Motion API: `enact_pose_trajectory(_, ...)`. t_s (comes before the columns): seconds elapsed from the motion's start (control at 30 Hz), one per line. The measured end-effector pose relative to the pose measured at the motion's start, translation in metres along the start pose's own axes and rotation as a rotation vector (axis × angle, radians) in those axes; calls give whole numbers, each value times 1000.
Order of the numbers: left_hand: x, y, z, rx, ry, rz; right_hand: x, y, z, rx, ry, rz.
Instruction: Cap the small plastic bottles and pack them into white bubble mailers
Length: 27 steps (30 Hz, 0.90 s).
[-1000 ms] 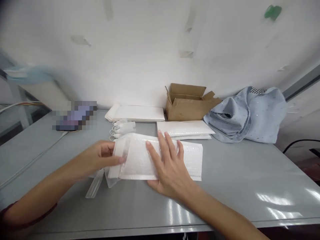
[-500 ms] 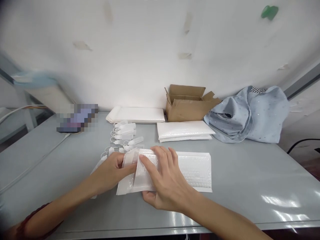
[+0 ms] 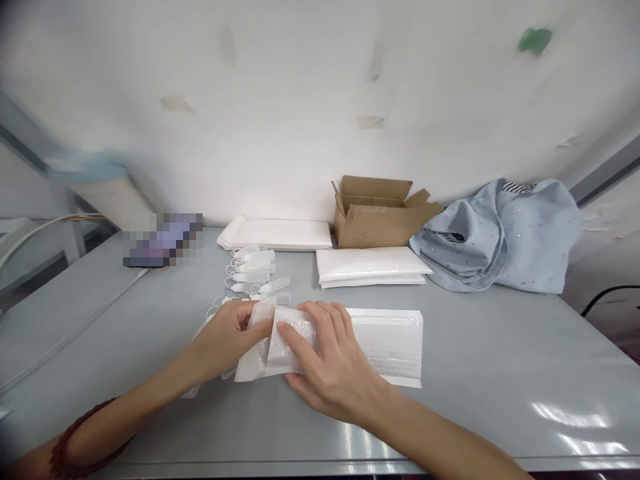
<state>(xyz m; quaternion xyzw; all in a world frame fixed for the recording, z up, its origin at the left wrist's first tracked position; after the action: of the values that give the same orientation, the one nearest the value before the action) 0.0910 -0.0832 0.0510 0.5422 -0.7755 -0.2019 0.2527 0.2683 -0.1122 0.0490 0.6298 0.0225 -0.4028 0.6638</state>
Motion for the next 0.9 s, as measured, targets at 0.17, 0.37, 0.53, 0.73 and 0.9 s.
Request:
enact_pose_trajectory(0.17,0,-1,0,-67,12,-23,-2,3,0,41,18,69)
enact_pose_trajectory(0.37,1,-10,5,-437,-114,-180,-2,2,-6,30,8,139)
enact_pose_trajectory(0.53,0,-11,9,-667,-190,-298,-2,3,-12,-22,-29,182)
enact_pose_trajectory(0.73,-2,-7,11,-695,-146,-278,-2,4,-13,-79,-92,271)
enact_pose_trajectory(0.9,-1,-4,11,-650,-115,-294,-1,4,-13,-62,-74,272)
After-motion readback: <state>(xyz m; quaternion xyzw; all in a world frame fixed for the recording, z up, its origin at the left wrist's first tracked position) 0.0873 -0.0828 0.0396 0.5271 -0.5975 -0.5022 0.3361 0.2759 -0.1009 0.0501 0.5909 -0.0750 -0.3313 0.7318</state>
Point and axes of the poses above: each hand's wrist, its own x-axis away from the middle knuckle, its own y-axis out of the back of the hand, z = x × y, the point moved 2 cm from there along -x, towards the middle knuckle, and after that the axes turned 13 degrees about -x, right-handed, at the moved point
